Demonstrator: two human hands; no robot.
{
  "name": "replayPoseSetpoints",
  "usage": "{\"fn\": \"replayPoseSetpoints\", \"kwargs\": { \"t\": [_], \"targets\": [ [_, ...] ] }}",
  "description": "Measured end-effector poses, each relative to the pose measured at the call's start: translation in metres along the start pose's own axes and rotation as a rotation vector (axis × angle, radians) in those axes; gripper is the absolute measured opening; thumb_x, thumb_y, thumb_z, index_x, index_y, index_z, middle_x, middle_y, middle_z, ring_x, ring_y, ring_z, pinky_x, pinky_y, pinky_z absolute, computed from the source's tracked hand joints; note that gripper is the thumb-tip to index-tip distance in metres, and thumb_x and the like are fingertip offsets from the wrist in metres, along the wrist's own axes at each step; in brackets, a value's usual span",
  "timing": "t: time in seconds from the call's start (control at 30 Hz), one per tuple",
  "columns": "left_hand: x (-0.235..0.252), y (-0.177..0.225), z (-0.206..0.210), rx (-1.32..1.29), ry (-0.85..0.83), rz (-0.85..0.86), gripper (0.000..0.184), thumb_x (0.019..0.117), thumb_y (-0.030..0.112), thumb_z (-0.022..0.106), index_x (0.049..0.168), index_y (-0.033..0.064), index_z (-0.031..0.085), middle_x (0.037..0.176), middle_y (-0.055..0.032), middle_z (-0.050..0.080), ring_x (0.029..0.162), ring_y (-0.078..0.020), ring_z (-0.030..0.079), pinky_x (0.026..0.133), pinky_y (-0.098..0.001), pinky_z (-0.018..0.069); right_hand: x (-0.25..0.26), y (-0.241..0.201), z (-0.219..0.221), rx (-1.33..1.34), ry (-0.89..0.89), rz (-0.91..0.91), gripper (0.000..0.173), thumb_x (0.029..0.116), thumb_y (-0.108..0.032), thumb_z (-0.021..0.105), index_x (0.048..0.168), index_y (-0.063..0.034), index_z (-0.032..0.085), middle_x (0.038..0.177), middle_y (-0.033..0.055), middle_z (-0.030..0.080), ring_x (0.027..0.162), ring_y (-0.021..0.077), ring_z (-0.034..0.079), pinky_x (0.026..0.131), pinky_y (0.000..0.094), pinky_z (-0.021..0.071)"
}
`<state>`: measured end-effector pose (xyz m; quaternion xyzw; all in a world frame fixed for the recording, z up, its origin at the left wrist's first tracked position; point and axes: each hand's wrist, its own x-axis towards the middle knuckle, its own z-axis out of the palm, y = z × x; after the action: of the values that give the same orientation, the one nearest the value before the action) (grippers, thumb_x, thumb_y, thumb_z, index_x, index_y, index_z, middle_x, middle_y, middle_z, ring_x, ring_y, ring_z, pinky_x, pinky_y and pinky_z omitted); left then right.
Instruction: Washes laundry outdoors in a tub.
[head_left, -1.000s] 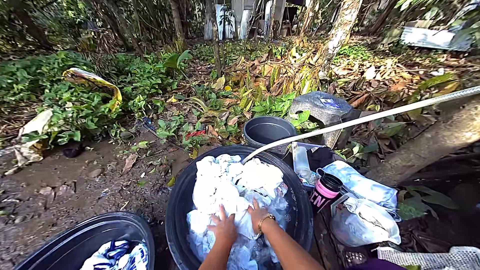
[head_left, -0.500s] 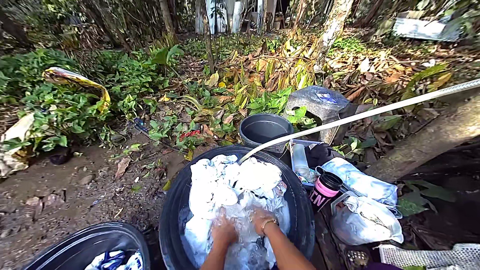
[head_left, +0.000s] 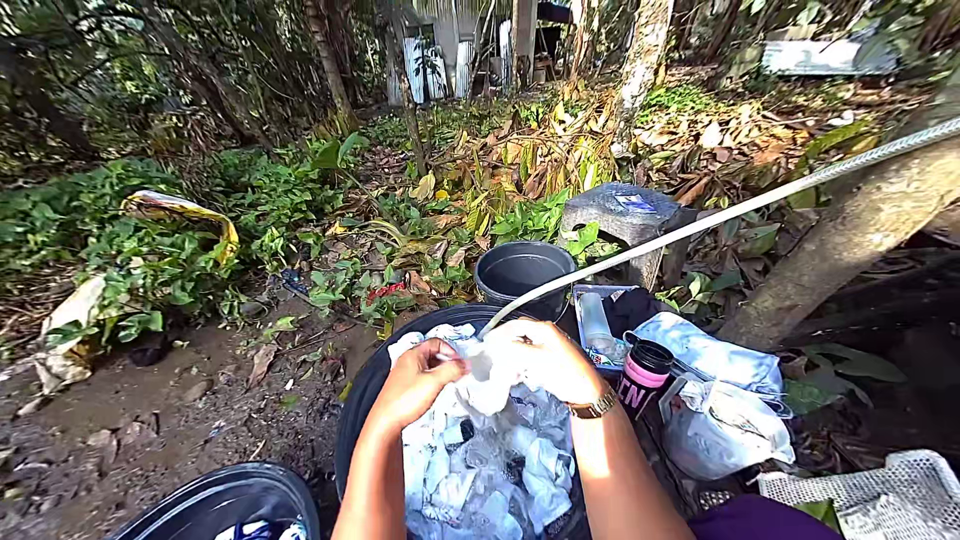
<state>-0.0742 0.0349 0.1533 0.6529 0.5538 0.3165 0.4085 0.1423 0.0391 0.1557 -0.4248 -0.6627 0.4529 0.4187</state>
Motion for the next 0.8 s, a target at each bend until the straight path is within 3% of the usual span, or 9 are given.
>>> {"fn": "replayPoseSetpoints", "kwargs": {
  "t": [0.1,0.2,0.3,0.37,0.47,0.53,0.67,0.73,0.8],
  "targets": [
    [0.006,-0.002,0.013,0.001,-0.045,0.008,0.057,0.078,0.034,0.085,0.118,0.0008,0.062,0.115,-0.0118,0.062,0.101,-0.0183,0.062,0.09,-0.0388,0.054,0.005,0.011,0.017,0.316,-0.126,-0.087,0.042,0.0953,0.0,0.054,0.137,0.0062,0.055,0.104,0.0067,0.07,0.086,0.0067,0.066,0.077,0.0251,0.0573],
    [0.024,-0.04,0.025,0.217,-0.088,-0.116,0.034,0.0909,0.025,0.078,0.103,-0.004,0.064,0.091,-0.0157,0.063,0.085,-0.0264,0.061,0.081,-0.0487,0.0505,0.021,0.056,0.028,0.087,-0.115,0.142,0.042,0.0965,0.005,0.054,0.139,0.0049,0.053,0.109,0.0158,0.066,0.088,0.019,0.069,0.08,0.0352,0.0596],
    [0.035,-0.1,0.051,0.42,-0.232,-0.304,0.034,0.099,0.015,0.065,0.125,-0.0062,0.061,0.113,-0.0295,0.066,0.109,-0.0439,0.064,0.098,-0.0623,0.048,0.027,0.137,0.054,-0.331,-0.272,0.421,0.053,0.0974,-0.007,0.063,0.148,-0.0028,0.051,0.147,0.0258,0.052,0.133,0.037,0.055,0.112,0.0519,0.0442],
    [0.033,-0.14,0.078,0.503,-0.316,-0.428,0.043,0.1004,0.018,0.062,0.139,-0.0007,0.056,0.13,-0.0301,0.063,0.124,-0.0464,0.06,0.104,-0.0652,0.0452,0.012,0.194,0.085,-0.413,-0.36,0.486,0.066,0.0952,-0.018,0.072,0.154,-0.0066,0.046,0.158,0.0295,0.039,0.146,0.0435,0.039,0.12,0.058,0.0337],
    [0.018,-0.188,0.118,0.626,-0.366,-0.554,0.057,0.0981,0.028,0.067,0.149,0.0075,0.052,0.148,-0.0252,0.053,0.136,-0.0456,0.051,0.107,-0.0647,0.0447,-0.014,0.235,0.122,-0.546,-0.475,0.573,0.078,0.0958,-0.031,0.072,0.163,-0.0202,0.033,0.167,0.0259,0.023,0.15,0.0457,0.034,0.119,0.0621,0.0333],
    [0.005,-0.207,0.139,0.735,-0.383,-0.553,0.057,0.0967,0.02,0.065,0.151,0.0105,0.05,0.152,-0.0235,0.048,0.141,-0.0469,0.044,0.104,-0.0651,0.0468,-0.022,0.228,0.13,-0.63,-0.578,0.677,0.079,0.0986,-0.025,0.064,0.166,-0.0224,0.023,0.169,0.0251,0.02,0.15,0.0453,0.035,0.117,0.064,0.0348],
    [-0.015,-0.219,0.154,0.915,-0.483,-0.459,0.058,0.1017,0.018,0.057,0.156,0.0095,0.041,0.162,-0.0229,0.036,0.15,-0.0437,0.033,0.116,-0.0611,0.035,-0.036,0.224,0.132,-0.703,-0.685,0.761,0.067,0.1018,-0.023,0.058,0.162,-0.0063,0.031,0.164,0.0246,0.032,0.15,0.0441,0.034,0.12,0.0648,0.0295],
    [-0.014,-0.219,0.156,0.916,-0.551,-0.499,0.061,0.1042,0.029,0.055,0.156,0.0016,0.039,0.165,-0.0257,0.028,0.154,-0.0443,0.023,0.121,-0.0625,0.0244,-0.039,0.228,0.13,-0.703,-0.705,0.756,0.072,0.1018,-0.031,0.06,0.16,0.0009,0.031,0.166,0.0274,0.027,0.154,0.0463,0.023,0.122,0.0682,0.0192],
    [-0.003,-0.212,0.151,0.839,-0.608,-0.533,0.062,0.1014,0.033,0.06,0.151,-0.0011,0.045,0.162,-0.0271,0.033,0.151,-0.0465,0.028,0.117,-0.0676,0.0282,-0.043,0.235,0.129,-0.671,-0.647,0.738,0.089,0.0945,-0.037,0.071,0.162,-0.0015,0.026,0.168,0.0281,0.019,0.155,0.0481,0.018,0.122,0.0672,0.0203]
  ]
}}
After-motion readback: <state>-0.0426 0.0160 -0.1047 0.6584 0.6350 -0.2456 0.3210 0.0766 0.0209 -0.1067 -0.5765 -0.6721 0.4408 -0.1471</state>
